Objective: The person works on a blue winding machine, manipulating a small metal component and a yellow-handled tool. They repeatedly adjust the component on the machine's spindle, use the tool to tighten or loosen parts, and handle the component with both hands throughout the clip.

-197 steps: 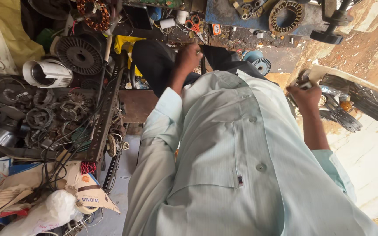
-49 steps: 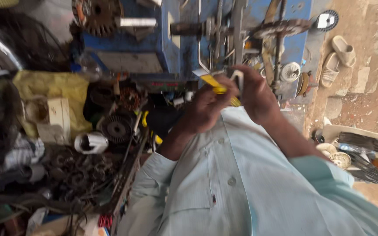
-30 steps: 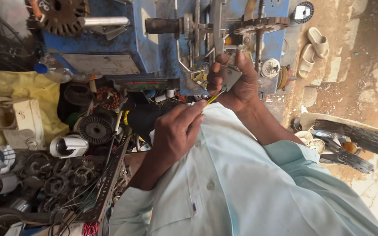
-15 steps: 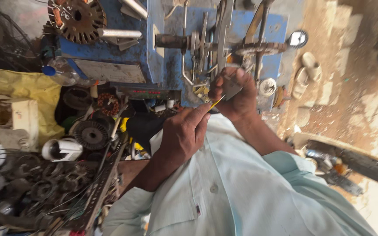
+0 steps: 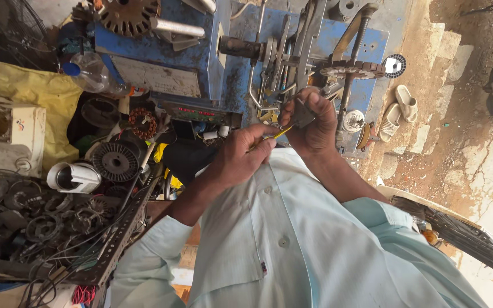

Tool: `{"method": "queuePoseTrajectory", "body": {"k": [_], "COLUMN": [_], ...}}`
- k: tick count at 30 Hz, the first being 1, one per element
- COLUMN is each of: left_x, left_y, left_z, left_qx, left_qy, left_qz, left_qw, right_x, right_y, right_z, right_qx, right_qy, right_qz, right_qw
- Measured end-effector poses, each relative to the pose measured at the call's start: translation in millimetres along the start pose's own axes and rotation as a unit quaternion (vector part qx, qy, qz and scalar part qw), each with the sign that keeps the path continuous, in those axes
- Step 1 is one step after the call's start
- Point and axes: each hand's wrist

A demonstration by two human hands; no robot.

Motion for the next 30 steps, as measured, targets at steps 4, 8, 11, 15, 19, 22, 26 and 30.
{"method": "queuePoseTrajectory", "body": {"k": [4, 8, 11, 15, 19, 22, 26, 30], "left_x": [2, 18, 25, 29, 32, 35, 34, 32], "left_y": [8, 17, 17, 15, 19, 27, 32, 33], "left_z": [0, -5, -10, -3, -2, -1, -1, 1], "left_qx": [0.2, 0.207, 0.223, 0.224, 0.243, 0.268, 0.285, 0.287], "left_qy": [-0.321, -0.255, -0.105, -0.118, -0.152, -0.202, -0.225, -0.214], "left_qz": [0.262, 0.254, 0.251, 0.228, 0.23, 0.242, 0.252, 0.252], "left_qw": [0.888, 0.91, 0.936, 0.94, 0.93, 0.91, 0.897, 0.899], "right_x": [-1, -8, -10, -6, -3, -2, 1, -2], "right_y": [-2, -4, -2, 0, 0, 2, 3, 3], "right_z": [-3, 1, 4, 4, 3, 2, 0, 3], "right_qx": [-0.033, -0.039, -0.056, -0.121, -0.122, -0.127, -0.138, -0.144], "right_qy": [0.012, -0.036, -0.082, -0.072, -0.056, -0.041, -0.011, -0.034], "right_qz": [-0.001, 0.015, 0.062, 0.067, 0.06, 0.054, 0.038, 0.057], "right_qw": [0.999, 0.998, 0.993, 0.988, 0.989, 0.99, 0.99, 0.987]}}
Point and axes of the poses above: each hand's wrist, its own y-axis away from the middle knuckle, its own z-axis out of the palm, x = y × z, and after that the axes turned 15 degrees about -y, right-handed
